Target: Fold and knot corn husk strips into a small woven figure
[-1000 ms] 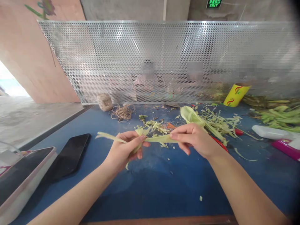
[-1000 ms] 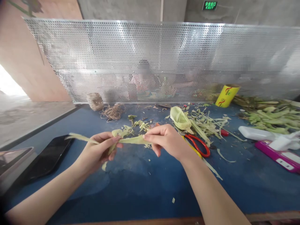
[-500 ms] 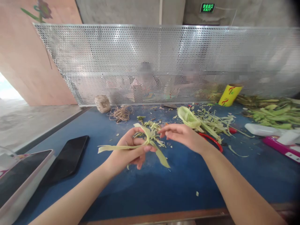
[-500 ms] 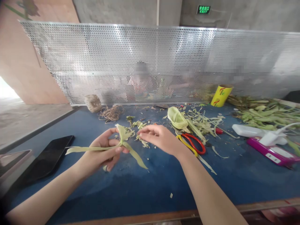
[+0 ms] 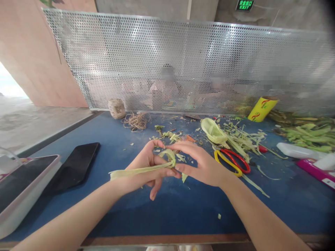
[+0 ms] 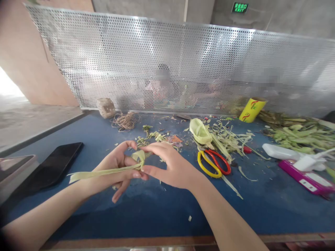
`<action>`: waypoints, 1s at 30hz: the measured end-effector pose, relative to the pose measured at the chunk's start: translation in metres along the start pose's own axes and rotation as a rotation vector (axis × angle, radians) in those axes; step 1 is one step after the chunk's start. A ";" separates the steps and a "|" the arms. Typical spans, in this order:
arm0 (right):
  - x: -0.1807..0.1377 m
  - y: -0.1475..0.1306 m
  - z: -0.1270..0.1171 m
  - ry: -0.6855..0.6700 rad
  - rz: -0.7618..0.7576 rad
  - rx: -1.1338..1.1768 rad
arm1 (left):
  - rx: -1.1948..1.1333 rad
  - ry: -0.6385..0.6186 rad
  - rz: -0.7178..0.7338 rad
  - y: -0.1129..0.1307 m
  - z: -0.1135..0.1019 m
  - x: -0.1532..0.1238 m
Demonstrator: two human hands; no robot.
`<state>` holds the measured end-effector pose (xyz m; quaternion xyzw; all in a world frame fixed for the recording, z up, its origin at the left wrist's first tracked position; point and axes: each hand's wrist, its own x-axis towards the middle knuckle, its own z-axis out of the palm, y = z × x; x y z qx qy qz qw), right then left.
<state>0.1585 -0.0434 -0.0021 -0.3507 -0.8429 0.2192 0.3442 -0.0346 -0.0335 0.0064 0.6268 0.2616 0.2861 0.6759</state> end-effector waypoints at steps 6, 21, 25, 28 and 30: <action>0.004 -0.001 -0.001 -0.061 0.248 0.173 | 0.003 -0.047 0.058 0.001 -0.006 0.001; -0.001 0.009 -0.003 -0.208 0.434 0.104 | 0.336 0.397 0.166 -0.002 -0.004 0.008; 0.001 0.006 0.001 -0.124 0.359 0.059 | 0.328 0.337 0.142 -0.002 0.001 0.005; 0.003 0.004 0.003 -0.093 0.298 0.062 | 0.271 0.223 0.120 -0.001 0.002 0.001; 0.003 0.003 0.005 -0.068 0.257 0.079 | 0.247 0.137 0.121 0.000 0.002 -0.002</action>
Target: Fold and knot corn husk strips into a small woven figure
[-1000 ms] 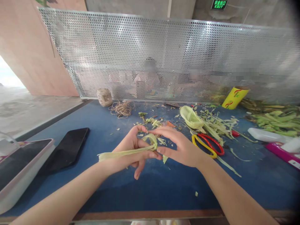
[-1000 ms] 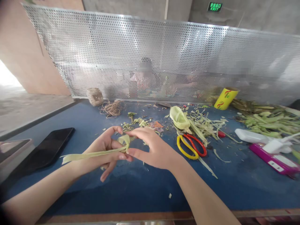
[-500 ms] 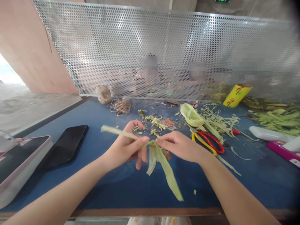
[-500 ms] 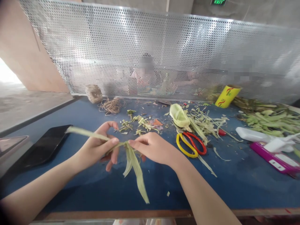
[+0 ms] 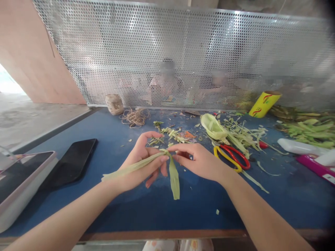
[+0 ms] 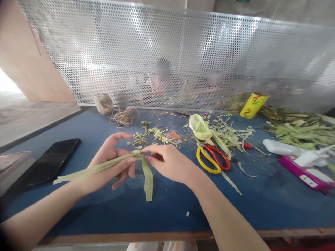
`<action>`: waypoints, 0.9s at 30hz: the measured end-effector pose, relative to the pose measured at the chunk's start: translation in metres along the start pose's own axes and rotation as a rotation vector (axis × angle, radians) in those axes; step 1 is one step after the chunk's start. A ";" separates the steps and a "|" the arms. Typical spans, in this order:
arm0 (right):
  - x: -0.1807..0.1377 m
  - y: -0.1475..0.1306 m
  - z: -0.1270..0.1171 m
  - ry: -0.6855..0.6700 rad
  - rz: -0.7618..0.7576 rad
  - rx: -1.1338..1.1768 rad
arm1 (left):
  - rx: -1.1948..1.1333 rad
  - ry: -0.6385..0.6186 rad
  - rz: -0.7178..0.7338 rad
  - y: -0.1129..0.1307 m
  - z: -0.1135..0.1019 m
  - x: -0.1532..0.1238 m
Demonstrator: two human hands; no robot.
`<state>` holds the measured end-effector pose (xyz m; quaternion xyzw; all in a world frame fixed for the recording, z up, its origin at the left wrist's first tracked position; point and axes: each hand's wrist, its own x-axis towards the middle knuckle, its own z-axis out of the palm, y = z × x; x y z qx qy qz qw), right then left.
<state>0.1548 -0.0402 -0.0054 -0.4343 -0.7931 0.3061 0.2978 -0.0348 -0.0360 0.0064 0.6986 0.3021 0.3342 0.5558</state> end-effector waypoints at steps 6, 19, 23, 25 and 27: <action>-0.003 0.000 0.003 0.007 -0.235 0.034 | -0.099 -0.102 0.037 0.001 -0.004 -0.004; 0.002 0.001 0.006 0.227 -0.320 0.092 | -0.114 0.036 0.029 -0.002 0.001 0.000; 0.005 0.003 0.012 0.206 -0.277 0.244 | -0.116 0.052 0.044 -0.004 0.002 0.001; 0.006 0.005 0.013 0.255 -0.261 0.296 | -0.128 0.028 0.035 -0.003 0.003 0.001; 0.006 0.006 0.012 0.309 -0.253 0.355 | -0.124 0.000 0.009 0.000 0.003 0.001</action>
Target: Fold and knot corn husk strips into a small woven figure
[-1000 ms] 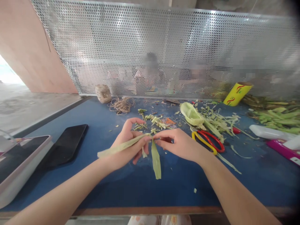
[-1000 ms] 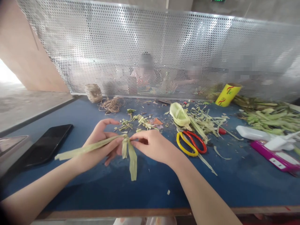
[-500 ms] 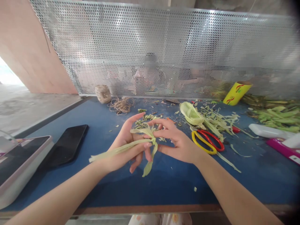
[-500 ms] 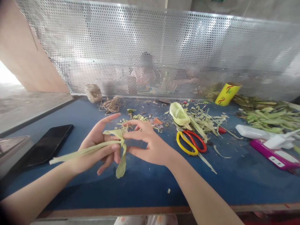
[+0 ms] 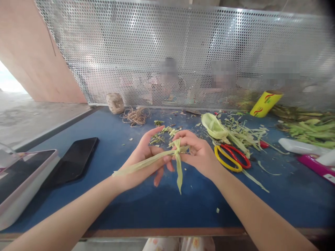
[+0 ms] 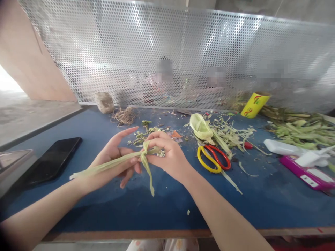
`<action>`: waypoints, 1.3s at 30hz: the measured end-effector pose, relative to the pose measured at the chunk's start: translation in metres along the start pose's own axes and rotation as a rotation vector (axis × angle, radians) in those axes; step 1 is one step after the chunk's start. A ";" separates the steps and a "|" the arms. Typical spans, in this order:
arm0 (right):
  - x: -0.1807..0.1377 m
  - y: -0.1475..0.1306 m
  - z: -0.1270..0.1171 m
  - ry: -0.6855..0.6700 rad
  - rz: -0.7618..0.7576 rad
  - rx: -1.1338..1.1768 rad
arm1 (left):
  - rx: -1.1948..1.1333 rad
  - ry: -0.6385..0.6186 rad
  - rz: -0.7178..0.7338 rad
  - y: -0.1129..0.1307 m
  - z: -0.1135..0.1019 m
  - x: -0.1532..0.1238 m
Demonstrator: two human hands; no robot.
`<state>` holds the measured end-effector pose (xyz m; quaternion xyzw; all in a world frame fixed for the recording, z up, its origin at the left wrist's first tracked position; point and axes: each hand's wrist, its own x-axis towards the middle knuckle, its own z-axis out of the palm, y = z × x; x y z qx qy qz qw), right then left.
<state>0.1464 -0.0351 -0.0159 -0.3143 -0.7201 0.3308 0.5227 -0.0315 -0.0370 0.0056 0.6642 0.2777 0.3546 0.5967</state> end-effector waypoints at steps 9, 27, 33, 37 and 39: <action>0.004 0.000 -0.004 -0.033 0.051 0.251 | 0.051 -0.004 -0.013 0.002 -0.005 -0.002; 0.001 0.000 0.010 0.171 0.258 0.073 | -0.035 0.216 -0.136 -0.013 0.003 0.009; 0.001 -0.001 0.009 0.229 0.249 0.057 | -0.115 0.118 -0.197 -0.011 0.002 0.008; 0.001 0.000 0.009 0.279 0.263 0.079 | -0.149 0.064 -0.194 -0.009 0.000 0.007; 0.002 0.001 0.007 0.277 0.261 0.144 | -0.170 0.078 -0.182 -0.008 -0.002 0.006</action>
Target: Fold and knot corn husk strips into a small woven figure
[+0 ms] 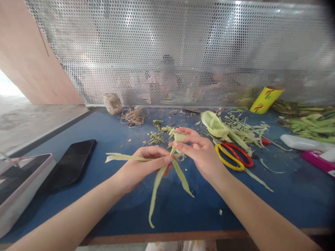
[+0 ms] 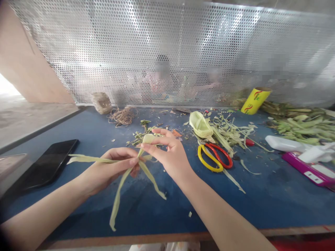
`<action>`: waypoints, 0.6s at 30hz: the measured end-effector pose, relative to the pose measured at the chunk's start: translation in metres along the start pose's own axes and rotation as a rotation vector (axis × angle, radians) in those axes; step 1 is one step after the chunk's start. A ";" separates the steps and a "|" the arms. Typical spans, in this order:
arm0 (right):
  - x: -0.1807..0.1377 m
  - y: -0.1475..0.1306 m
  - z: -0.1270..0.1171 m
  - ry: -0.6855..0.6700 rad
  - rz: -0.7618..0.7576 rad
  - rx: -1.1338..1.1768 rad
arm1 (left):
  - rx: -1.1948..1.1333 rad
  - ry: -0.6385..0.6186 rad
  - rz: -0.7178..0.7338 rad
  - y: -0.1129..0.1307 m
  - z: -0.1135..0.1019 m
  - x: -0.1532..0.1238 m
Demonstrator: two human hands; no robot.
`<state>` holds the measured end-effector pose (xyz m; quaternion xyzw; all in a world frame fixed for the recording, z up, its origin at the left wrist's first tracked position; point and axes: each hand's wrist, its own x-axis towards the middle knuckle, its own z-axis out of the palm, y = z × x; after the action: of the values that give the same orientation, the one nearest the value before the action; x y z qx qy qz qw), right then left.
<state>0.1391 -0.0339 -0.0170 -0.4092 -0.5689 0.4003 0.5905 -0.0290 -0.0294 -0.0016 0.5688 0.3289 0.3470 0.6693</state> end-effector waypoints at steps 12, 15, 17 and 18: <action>0.002 -0.006 -0.011 -0.469 -0.161 -0.199 | -0.033 0.067 0.030 0.006 0.000 -0.004; 0.002 -0.006 -0.012 -0.421 -0.149 -0.244 | 0.013 0.110 0.054 0.006 0.001 -0.004; 0.002 -0.006 -0.011 -0.379 -0.170 -0.265 | 0.054 0.118 0.078 0.006 0.001 -0.003; 0.002 -0.006 -0.010 -0.365 -0.187 -0.274 | 0.072 0.119 0.087 0.005 0.001 -0.002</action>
<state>0.1496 -0.0345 -0.0109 -0.3518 -0.7507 0.3302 0.4513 -0.0298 -0.0315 0.0040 0.5847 0.3554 0.3969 0.6117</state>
